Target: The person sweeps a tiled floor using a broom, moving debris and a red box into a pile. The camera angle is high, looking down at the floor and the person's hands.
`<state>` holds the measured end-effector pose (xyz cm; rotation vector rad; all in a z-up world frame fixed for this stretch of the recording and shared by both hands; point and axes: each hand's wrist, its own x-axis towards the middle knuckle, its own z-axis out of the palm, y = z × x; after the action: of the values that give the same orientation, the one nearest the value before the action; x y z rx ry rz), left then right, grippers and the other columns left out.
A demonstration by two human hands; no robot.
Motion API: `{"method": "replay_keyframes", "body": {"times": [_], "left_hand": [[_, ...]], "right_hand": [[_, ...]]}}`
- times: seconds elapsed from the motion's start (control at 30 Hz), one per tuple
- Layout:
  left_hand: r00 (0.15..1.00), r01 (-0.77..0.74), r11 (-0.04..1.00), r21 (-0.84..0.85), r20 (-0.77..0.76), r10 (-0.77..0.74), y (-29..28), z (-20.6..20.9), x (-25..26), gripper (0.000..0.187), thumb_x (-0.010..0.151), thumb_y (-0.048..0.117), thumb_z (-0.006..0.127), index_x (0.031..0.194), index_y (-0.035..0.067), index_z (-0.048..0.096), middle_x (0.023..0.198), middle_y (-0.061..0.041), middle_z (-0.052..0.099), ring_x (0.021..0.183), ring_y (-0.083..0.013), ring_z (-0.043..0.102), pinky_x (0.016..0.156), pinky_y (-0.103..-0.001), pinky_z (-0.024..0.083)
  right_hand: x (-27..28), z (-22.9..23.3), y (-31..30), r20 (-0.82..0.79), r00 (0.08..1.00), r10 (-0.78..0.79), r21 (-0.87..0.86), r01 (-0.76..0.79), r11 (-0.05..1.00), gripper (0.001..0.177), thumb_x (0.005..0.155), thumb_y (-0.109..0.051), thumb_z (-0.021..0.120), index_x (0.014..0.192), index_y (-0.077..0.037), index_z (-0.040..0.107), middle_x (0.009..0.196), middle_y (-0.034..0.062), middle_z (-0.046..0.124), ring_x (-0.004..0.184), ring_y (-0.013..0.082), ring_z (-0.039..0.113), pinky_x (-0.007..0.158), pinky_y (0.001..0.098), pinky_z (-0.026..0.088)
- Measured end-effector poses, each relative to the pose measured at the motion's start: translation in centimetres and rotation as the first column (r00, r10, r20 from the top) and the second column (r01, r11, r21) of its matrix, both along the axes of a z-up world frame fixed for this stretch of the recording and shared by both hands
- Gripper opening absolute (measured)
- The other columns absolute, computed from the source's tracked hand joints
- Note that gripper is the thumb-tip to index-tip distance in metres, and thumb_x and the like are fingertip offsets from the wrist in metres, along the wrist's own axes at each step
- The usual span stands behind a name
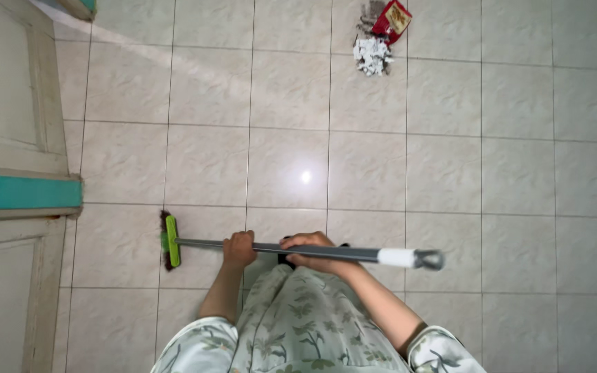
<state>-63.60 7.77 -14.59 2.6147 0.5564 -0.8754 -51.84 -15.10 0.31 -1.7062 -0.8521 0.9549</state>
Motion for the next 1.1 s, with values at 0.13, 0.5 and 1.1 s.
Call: {"method": "replay_keyframes", "body": {"times": [0.13, 0.5, 1.1], "left_hand": [[0.994, 0.065, 0.997, 0.038, -0.086, -0.061, -1.2, -0.6, -2.3, 0.033, 0.081, 0.019, 0.074, 0.112, 0.016, 0.066, 0.121, -0.007, 0.062, 0.124, -0.0281, 0.056, 0.098, -0.053, 0.048], [0.793, 0.350, 0.872, -0.344, 0.604, -0.080, -25.0, -1.5, 5.8, 0.030, 0.070, 0.011, 0.075, 0.095, 0.020, 0.062, 0.101, -0.004, 0.064, 0.106, -0.0308, 0.064, 0.076, -0.062, 0.047], [0.787, 0.429, 0.855, -0.291, 0.586, -0.195, -16.3, 9.4, -3.1, 0.016, 0.064, 0.014, 0.073, 0.078, 0.010, 0.066, 0.078, -0.015, 0.071, 0.084, -0.0375, 0.069, 0.086, -0.057, 0.045]], "right_hand": [[-3.8, -0.2, -1.1, 0.066, 0.997, 0.027, -0.013, -0.026, 1.000, 0.031, 0.083, -0.013, 0.073, 0.113, -0.008, 0.073, 0.117, 0.0117, 0.076, 0.100, 0.0247, 0.075, 0.089, 0.0365, 0.060], [-0.9, 13.0, -21.3, 0.365, 0.924, -0.111, -0.153, 0.178, 0.972, 0.028, 0.087, -0.024, 0.069, 0.106, -0.005, 0.074, 0.112, 0.0140, 0.078, 0.081, 0.0256, 0.079, 0.071, 0.0363, 0.063], [-12.6, 17.9, -15.8, 0.461, 0.844, -0.274, 0.116, 0.248, 0.962, 0.018, 0.085, -0.014, 0.075, 0.097, -0.001, 0.075, 0.102, 0.0158, 0.079, 0.093, 0.0272, 0.081, 0.075, 0.0337, 0.064]]}}
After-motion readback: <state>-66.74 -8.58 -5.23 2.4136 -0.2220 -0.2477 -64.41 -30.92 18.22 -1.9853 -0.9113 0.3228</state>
